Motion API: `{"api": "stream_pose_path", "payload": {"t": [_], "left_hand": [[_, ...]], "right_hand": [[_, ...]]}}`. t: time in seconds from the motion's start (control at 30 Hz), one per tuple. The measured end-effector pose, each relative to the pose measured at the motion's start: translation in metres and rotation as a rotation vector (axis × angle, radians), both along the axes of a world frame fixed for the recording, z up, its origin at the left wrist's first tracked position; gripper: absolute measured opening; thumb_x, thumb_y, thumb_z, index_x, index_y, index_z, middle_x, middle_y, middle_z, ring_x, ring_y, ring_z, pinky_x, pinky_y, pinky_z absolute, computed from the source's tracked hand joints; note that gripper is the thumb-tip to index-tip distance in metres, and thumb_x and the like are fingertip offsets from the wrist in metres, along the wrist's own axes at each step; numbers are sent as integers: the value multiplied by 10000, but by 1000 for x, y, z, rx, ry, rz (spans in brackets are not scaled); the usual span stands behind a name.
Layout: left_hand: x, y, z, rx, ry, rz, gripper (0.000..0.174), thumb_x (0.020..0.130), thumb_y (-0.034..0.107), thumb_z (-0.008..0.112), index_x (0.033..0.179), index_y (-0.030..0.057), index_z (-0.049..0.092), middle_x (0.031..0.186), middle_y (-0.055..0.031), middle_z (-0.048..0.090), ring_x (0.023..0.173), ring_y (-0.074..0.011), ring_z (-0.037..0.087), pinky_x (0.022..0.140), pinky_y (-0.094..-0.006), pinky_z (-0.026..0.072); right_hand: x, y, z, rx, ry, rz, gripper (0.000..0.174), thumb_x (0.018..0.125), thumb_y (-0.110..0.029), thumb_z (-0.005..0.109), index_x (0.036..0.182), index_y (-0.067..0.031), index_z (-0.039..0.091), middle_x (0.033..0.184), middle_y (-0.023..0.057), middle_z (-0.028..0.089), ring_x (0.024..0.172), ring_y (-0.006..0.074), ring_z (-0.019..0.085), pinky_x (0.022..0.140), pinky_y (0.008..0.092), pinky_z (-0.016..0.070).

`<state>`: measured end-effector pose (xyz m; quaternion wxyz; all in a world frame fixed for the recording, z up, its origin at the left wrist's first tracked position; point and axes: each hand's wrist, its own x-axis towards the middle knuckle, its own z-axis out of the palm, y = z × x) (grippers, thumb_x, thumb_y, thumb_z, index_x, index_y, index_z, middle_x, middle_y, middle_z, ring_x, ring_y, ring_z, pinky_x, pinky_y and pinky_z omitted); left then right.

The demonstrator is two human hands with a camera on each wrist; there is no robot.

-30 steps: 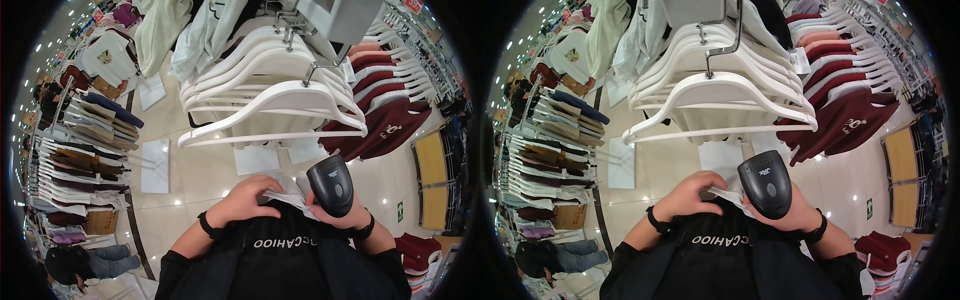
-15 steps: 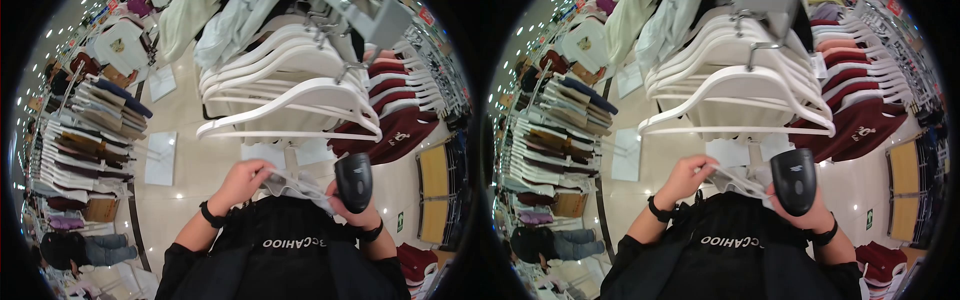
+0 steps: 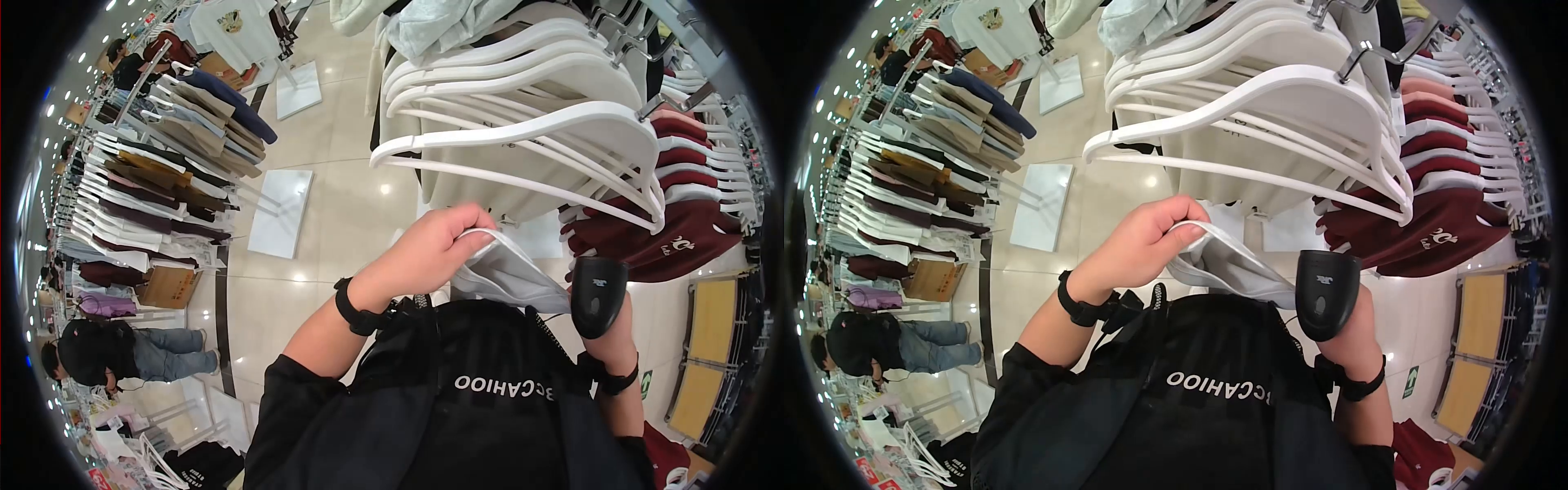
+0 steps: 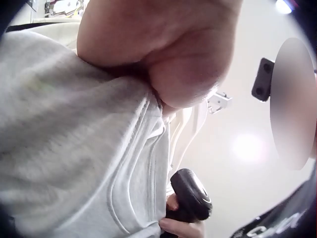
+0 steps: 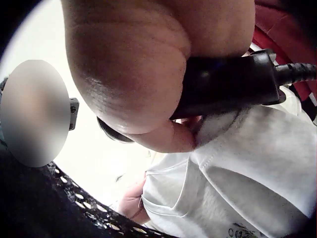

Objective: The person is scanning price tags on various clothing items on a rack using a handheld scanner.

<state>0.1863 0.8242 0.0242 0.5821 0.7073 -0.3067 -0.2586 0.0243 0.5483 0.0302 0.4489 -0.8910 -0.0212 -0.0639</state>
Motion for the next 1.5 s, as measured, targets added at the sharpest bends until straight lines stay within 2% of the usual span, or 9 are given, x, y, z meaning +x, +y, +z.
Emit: {"api": "stream_pose_path", "payload": {"t": [0.13, 0.37, 0.53, 0.63, 0.8, 1.0, 1.07, 1.2, 1.5], "left_hand": [[-6, 9, -1, 38, -77, 27, 175, 999, 169, 558, 1010, 12, 633, 811, -88, 606, 735, -179, 550, 702, -320, 470], [-19, 35, -16, 48, -32, 72, 137, 990, 109, 592, 995, -12, 656, 852, -63, 674, 765, -134, 594, 717, -288, 491], [-24, 36, -17, 47, -33, 102, 117, 971, 81, 614, 961, -15, 681, 849, -45, 669, 787, -123, 584, 728, -275, 475], [-26, 42, -22, 75, -48, 110, 116, 969, 82, 617, 958, -14, 682, 845, -48, 665, 780, -132, 584, 719, -276, 471], [-24, 48, -28, 108, 50, 173, 146, 982, 116, 614, 1003, -16, 674, 870, -54, 677, 803, -118, 597, 739, -277, 486], [-18, 45, -37, 39, 122, 230, 154, 1004, 141, 594, 1010, 7, 668, 848, 17, 639, 804, -51, 534, 719, -231, 458], [-16, 46, -43, 13, 145, 265, 157, 1005, 144, 594, 1008, 6, 670, 846, 22, 638, 799, -51, 533, 718, -230, 455], [-13, 48, -46, -86, 222, 392, 175, 1010, 154, 592, 1020, 4, 683, 853, 31, 638, 800, -50, 536, 721, -224, 449], [9, 41, -36, -114, 249, 464, 203, 987, 160, 631, 1053, -9, 721, 873, 6, 681, 793, -68, 577, 713, -229, 466]], "right_hand": [[4, 0, 11, -33, -9, 20, 278, 734, 14, 698, 1002, -6, 628, 863, 110, 666, 761, 252, 630, 711, 342, 500], [10, -38, 81, 63, -336, 193, 367, 738, 57, 595, 1094, -30, 590, 1121, 149, 621, 893, 182, 605, 792, 313, 509], [22, -33, 105, -76, -319, -35, 384, 719, 4, 587, 1102, -13, 571, 1206, 126, 570, 907, 157, 532, 808, 301, 446], [29, -29, 95, 258, -148, -56, 517, 744, 102, 578, 1250, 2, 560, 1232, 92, 585, 919, 109, 575, 812, 258, 479], [46, -33, 72, 84, -191, 97, 507, 772, 97, 646, 1261, 30, 531, 1068, 91, 656, 939, 159, 642, 873, 295, 508], [44, -12, 48, 297, -199, 30, 421, 803, 46, 690, 1210, 2, 594, 989, 62, 704, 895, 128, 662, 815, 290, 525], [29, -20, 61, 335, -112, -61, 321, 778, -9, 658, 1097, -43, 641, 973, 47, 641, 1030, 197, 590, 938, 377, 463], [15, -49, 66, 220, -174, -44, 567, 729, -34, 672, 1283, -18, 552, 1003, 43, 597, 1038, 201, 555, 949, 371, 443], [-29, -87, 70, 162, -38, -72, 172, 648, -68, 644, 818, -53, 629, 1113, 75, 531, 976, 198, 523, 868, 344, 423]]}}
